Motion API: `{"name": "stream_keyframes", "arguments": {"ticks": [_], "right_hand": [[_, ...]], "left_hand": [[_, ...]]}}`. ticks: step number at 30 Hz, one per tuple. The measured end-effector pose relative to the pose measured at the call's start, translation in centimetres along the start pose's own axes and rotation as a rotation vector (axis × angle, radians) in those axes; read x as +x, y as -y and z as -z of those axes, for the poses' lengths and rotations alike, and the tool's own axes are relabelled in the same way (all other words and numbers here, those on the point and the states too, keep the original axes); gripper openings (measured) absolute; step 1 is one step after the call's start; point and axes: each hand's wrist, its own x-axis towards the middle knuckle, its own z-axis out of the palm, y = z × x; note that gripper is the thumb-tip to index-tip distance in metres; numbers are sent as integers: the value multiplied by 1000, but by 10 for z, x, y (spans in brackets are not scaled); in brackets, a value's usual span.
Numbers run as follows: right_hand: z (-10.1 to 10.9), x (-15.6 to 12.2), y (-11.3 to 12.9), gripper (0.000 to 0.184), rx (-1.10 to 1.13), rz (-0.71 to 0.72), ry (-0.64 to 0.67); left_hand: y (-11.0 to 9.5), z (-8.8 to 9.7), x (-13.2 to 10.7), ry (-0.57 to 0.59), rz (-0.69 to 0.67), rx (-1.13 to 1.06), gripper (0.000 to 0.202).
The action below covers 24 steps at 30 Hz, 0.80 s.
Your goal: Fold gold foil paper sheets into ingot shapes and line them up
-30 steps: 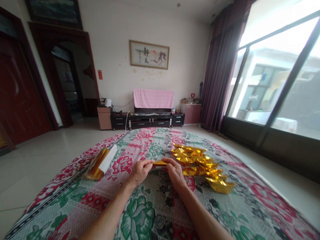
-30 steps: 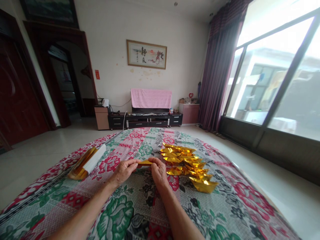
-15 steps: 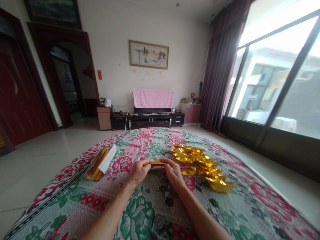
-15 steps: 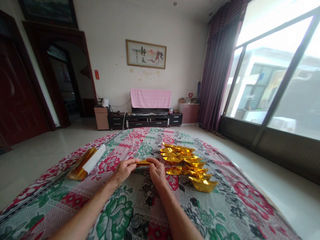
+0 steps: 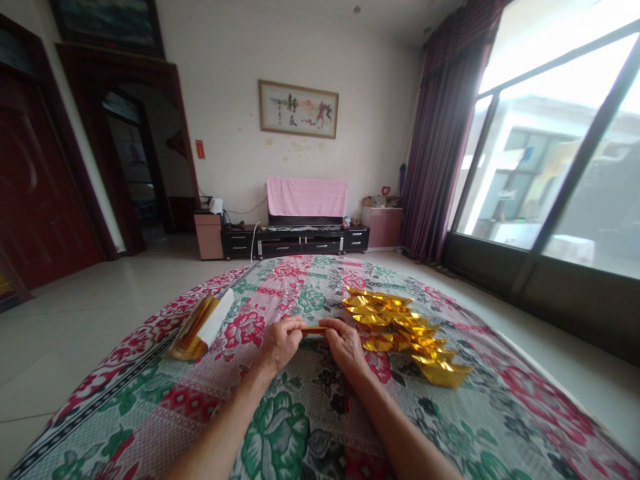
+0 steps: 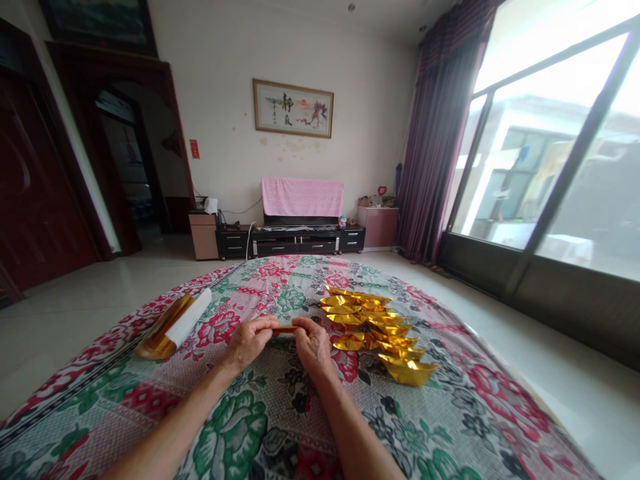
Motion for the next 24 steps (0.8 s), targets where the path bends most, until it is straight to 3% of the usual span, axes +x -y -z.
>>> {"name": "stream_keyframes", "arguments": {"ticks": [4,9,14,21,24], "right_hand": [[0,-2,5,44,26,35,17],[1,-3,9,38,6,10,52],[2,-4,12,36,-1,10,56],[2,-2,7,34,1,27,49],[1,0,4,33,-8,20,45]], "left_hand": [[-8,3,-3,16,58,60,28],[-14,6,-2,60,148,132,29],[-6,6,0,68,198,30,35],[-3,3,0,106,65,-78,38],[-2,2,0,122,108,-78,36]]}}
